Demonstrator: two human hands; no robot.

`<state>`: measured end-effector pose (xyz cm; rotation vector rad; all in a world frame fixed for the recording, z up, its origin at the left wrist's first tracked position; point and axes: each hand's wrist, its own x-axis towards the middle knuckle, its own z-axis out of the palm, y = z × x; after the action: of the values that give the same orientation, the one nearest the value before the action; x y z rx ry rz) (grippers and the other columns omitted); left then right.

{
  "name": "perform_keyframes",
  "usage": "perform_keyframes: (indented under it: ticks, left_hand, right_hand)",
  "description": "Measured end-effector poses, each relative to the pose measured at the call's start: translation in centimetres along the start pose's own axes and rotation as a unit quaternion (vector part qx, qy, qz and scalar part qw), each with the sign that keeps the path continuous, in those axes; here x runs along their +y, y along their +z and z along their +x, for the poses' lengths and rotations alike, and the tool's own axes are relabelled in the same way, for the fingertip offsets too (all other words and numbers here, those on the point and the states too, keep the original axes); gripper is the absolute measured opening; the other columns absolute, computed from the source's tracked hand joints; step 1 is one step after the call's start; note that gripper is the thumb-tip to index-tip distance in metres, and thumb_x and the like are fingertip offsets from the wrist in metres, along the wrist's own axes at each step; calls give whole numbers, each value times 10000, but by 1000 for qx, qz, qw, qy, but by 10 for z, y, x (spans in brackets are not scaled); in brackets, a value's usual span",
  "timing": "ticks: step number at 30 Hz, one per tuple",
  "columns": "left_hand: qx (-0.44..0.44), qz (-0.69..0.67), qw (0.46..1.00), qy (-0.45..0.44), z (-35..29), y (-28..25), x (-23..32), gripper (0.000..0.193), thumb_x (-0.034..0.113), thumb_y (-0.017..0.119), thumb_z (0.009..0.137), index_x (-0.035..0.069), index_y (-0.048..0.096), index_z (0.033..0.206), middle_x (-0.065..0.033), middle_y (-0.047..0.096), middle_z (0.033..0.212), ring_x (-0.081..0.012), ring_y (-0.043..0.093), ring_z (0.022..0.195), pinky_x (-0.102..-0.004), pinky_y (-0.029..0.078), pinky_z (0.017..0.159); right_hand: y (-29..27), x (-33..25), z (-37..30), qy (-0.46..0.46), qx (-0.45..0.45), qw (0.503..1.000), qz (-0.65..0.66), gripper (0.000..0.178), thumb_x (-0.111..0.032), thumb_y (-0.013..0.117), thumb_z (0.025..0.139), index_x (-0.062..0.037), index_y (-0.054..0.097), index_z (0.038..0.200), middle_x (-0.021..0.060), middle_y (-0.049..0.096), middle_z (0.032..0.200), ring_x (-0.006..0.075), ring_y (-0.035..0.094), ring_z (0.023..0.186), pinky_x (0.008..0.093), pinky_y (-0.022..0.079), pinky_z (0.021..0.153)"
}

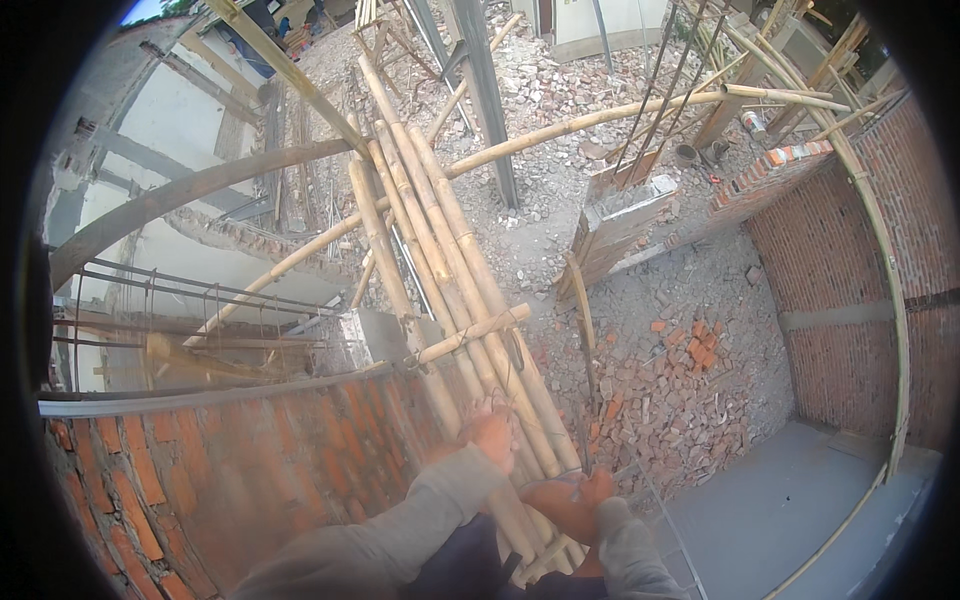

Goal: The person secures bamboo poles together using wire and a metal rod, then adds a bamboo crosspiece to the structure. The person works on a partially built brick building with existing bamboo scaffolding.

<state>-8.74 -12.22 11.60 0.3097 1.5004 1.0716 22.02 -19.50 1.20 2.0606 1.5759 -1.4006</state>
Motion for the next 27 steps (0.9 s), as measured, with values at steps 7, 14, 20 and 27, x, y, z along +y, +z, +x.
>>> perform_keyframes:
  ticks: [7, 14, 20, 27]
  left_hand:
    - [-40, 386, 917, 90, -67, 67, 15, 313, 320, 433, 1162, 82, 630, 1204, -118, 729, 1101, -296, 674, 944, -428, 560, 820]
    - [118, -6, 993, 19, -133, 23, 198, 221, 196, 437, 1156, 75, 618, 1113, -70, 619, 1009, -202, 637, 954, -340, 538, 777]
    - [-2, 337, 939, 69, -151, -32, 298, 211, 229, 481, 1131, 90, 639, 1145, -71, 610, 1101, -204, 612, 1042, -360, 522, 845]
    - [-94, 749, 638, 153, -96, -83, 334, 222, 268, 532, 1102, 107, 663, 1181, -72, 601, 1208, -206, 583, 1144, -384, 504, 925]
  right_hand:
    - [-102, -51, -143, 59, -54, 944, 320, 319, -195, 725, 981, 112, 687, 902, 197, 743, 820, 253, 748, 672, 418, 553, 535]
    - [-139, -37, -300, 247, 43, 958, 137, 422, -292, 765, 899, 101, 709, 1042, 329, 764, 961, 436, 797, 889, 518, 631, 784]
    - [-65, -10, -427, 397, 91, 878, 253, 466, -267, 741, 880, 46, 724, 1225, 335, 750, 1191, 480, 728, 1185, 546, 565, 1033]
    - [96, -24, -525, 470, -27, 849, 241, 462, -274, 720, 987, 45, 709, 1322, 241, 761, 1229, 389, 746, 1145, 541, 580, 971]
